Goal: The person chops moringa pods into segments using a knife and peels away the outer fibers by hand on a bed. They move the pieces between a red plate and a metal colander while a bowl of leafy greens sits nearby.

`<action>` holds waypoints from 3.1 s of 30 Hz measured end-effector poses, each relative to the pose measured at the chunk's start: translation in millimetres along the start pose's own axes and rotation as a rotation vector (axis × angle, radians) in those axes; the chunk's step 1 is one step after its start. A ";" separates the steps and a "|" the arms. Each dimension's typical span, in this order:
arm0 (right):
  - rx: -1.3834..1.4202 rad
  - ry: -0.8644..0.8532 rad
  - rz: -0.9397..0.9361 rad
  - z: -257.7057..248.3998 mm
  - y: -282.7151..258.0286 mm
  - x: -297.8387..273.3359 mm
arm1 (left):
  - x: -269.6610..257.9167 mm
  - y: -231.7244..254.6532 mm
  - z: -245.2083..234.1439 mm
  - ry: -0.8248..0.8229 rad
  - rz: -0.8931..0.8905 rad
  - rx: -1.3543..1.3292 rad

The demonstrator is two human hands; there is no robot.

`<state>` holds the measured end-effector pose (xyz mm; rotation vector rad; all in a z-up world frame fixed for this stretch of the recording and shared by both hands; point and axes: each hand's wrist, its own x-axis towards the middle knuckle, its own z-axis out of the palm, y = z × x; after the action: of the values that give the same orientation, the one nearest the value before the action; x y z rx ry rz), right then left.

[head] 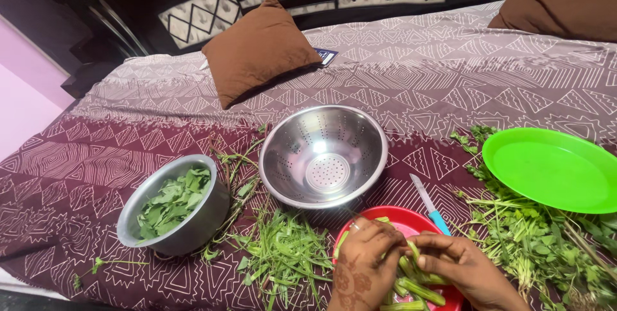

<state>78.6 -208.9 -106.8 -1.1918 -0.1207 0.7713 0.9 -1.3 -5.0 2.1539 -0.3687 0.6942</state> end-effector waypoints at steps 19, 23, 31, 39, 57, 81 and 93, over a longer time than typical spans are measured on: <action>0.425 0.152 -0.213 -7.8 9.8 9.3 | -10.4 9.5 15.5 -0.168 0.125 -0.094; 0.510 0.210 -0.421 -40.6 1.9 15.3 | -35.2 3.1 -2.8 -0.278 -0.003 -0.147; 0.501 0.169 -0.425 -40.7 6.9 20.7 | -47.9 -70.9 -66.5 0.094 -0.621 0.363; 0.531 0.140 -0.329 15.7 18.6 33.3 | -30.9 -9.6 -16.6 0.004 -0.289 0.076; 0.483 0.112 -0.314 15.8 10.7 26.0 | -28.0 -1.5 47.6 0.173 0.269 0.351; -0.297 0.298 -0.346 32.3 5.5 9.7 | -28.3 -13.8 58.9 0.273 0.169 0.418; 0.244 0.160 -0.141 34.6 -12.2 6.4 | -50.3 -113.4 -38.6 0.476 -0.549 0.522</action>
<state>72.9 -179.7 -84.4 -0.9968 0.0213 0.5472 1.0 100.3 -85.9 2.3032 0.7022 1.0101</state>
